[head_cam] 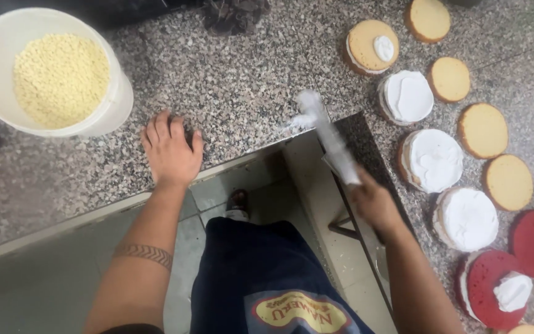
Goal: The recorder is applying frosting or cream onto small cake layers on a bakery counter.
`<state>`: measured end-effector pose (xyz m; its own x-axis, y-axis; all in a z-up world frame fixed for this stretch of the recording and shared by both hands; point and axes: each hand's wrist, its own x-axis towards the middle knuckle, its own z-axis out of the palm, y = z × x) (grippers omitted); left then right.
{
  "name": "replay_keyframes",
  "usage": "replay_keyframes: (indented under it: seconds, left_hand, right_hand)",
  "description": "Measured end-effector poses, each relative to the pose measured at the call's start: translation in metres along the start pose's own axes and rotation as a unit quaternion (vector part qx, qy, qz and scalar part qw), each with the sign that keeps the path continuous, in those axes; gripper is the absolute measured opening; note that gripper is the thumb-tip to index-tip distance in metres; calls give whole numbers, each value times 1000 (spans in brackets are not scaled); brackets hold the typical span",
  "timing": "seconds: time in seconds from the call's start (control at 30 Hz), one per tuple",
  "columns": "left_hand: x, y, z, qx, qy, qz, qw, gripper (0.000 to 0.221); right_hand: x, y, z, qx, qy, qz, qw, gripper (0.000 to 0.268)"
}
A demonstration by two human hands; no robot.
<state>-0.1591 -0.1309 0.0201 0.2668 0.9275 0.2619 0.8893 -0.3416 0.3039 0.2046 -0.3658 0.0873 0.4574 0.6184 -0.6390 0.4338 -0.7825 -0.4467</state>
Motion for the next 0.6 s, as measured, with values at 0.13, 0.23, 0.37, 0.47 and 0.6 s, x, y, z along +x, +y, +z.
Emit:
replay_keyframes:
  seconds: [0.13, 0.23, 0.37, 0.47, 0.6]
  left_hand:
    - [4, 1, -4, -2, 3, -1, 1000, 51]
    - [-2, 2, -3, -5, -7, -1, 1000, 51]
    - [3, -2, 2, -1, 5, 5, 1000, 50]
    - [1, 0, 2, -4, 5, 3, 1000, 50]
    - [0, -2, 4, -15, 2, 0, 1000, 49]
  right_hand:
    - [20, 13, 28, -6, 135, -98, 986, 53]
    - [-1, -4, 60, -211, 137, -200, 947, 54]
    - [-10, -40, 47, -69, -58, -135, 987, 53]
    - [27, -34, 46, 65, -33, -174, 982, 61]
    - [74, -36, 84, 34, 184, -301, 935, 72]
